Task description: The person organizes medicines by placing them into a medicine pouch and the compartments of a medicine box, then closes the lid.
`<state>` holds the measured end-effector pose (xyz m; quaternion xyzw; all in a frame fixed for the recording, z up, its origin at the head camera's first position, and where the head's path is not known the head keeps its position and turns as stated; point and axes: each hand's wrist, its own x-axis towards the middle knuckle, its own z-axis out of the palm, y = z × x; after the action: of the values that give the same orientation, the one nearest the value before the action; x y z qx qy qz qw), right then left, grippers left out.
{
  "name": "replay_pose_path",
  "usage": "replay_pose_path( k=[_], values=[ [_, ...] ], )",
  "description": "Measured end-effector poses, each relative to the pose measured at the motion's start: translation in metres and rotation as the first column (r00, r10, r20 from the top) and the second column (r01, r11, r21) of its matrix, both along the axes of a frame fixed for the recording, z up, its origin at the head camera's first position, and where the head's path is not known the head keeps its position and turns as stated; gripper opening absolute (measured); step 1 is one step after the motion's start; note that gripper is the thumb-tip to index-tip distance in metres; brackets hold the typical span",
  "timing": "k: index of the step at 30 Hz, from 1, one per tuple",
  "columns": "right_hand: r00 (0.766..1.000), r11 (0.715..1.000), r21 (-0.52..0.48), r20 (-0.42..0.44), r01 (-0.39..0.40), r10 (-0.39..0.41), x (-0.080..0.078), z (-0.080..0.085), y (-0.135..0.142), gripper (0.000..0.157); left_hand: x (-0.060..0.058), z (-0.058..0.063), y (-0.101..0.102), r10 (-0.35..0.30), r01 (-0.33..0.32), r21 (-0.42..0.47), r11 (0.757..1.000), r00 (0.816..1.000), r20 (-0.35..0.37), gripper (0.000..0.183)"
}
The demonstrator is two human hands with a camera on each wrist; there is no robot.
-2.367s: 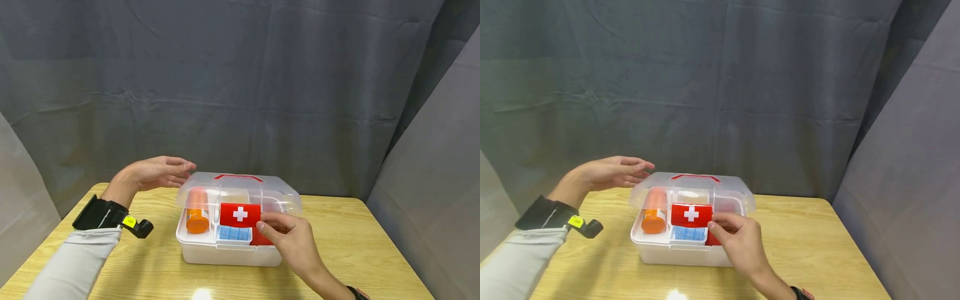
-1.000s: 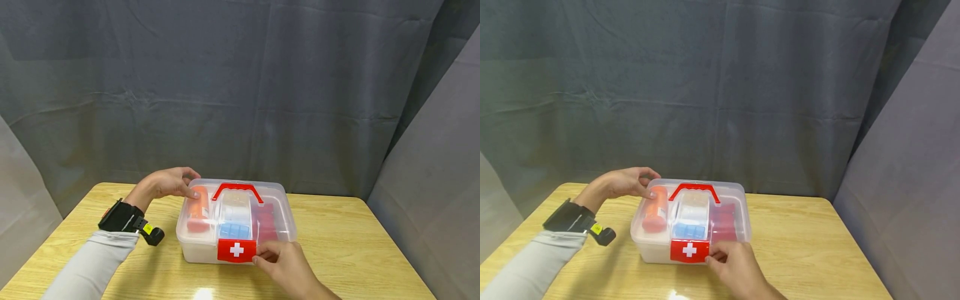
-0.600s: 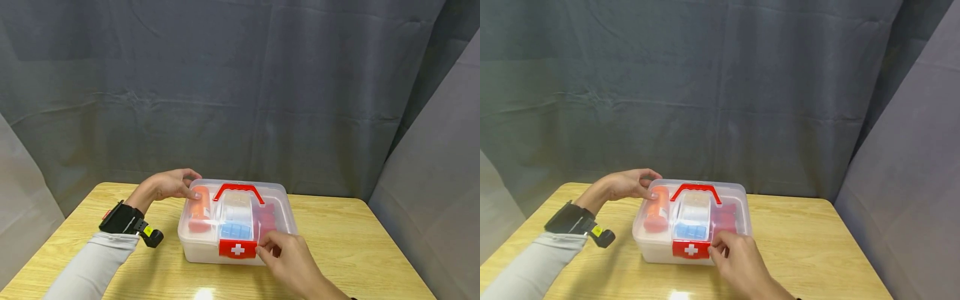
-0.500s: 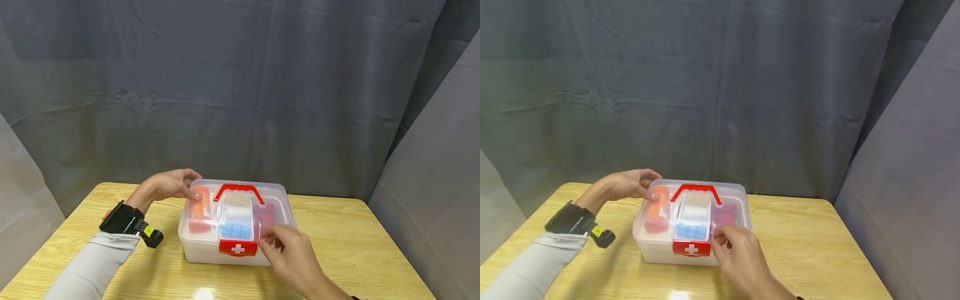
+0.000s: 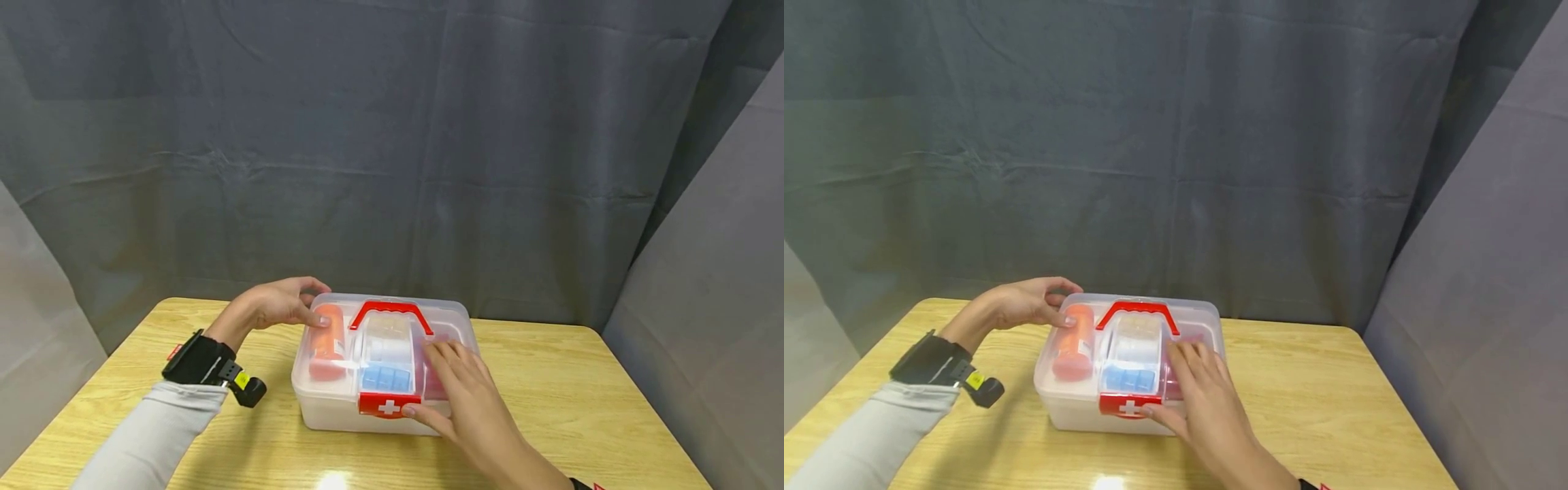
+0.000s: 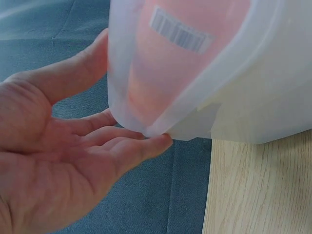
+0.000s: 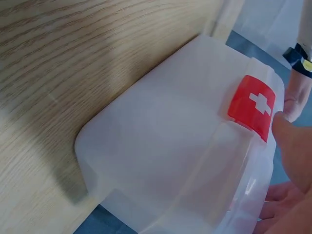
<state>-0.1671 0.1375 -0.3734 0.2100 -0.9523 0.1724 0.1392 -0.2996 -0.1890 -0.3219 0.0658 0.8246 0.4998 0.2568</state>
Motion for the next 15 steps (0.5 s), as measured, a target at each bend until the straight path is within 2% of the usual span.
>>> replay_pose_path(
  k=[5, 8, 12, 14, 15],
  values=[
    [1.000, 0.999, 0.037, -0.024, 0.003, -0.002, 0.001, -0.005, 0.001, 0.093, 0.000, 0.001, 0.001, -0.007, 0.007, 0.001, 1.000, 1.000, -0.009, 0.079],
    [0.998, 0.999, 0.038, -0.056, -0.008, 0.010, 0.000, -0.008, 0.001, 0.091, 0.002, 0.004, 0.001, -0.011, 0.010, -0.033, 0.999, 1.000, -0.021, 0.080],
    [0.996, 0.999, 0.034, -0.086, -0.023, 0.026, -0.001, -0.011, 0.000, 0.089, 0.009, 0.013, 0.006, -0.024, 0.006, -0.184, 0.983, 0.995, -0.094, 0.081],
    [0.996, 0.999, 0.034, -0.090, -0.025, 0.028, -0.001, -0.011, 0.000, 0.090, 0.016, 0.019, 0.012, -0.049, -0.004, -0.287, 0.958, 0.983, -0.175, 0.078],
    [0.995, 0.999, 0.032, -0.091, -0.026, 0.028, -0.001, -0.012, 0.000, 0.089, 0.021, 0.021, 0.016, -0.070, -0.013, -0.342, 0.940, 0.971, -0.229, 0.075]
  ],
)
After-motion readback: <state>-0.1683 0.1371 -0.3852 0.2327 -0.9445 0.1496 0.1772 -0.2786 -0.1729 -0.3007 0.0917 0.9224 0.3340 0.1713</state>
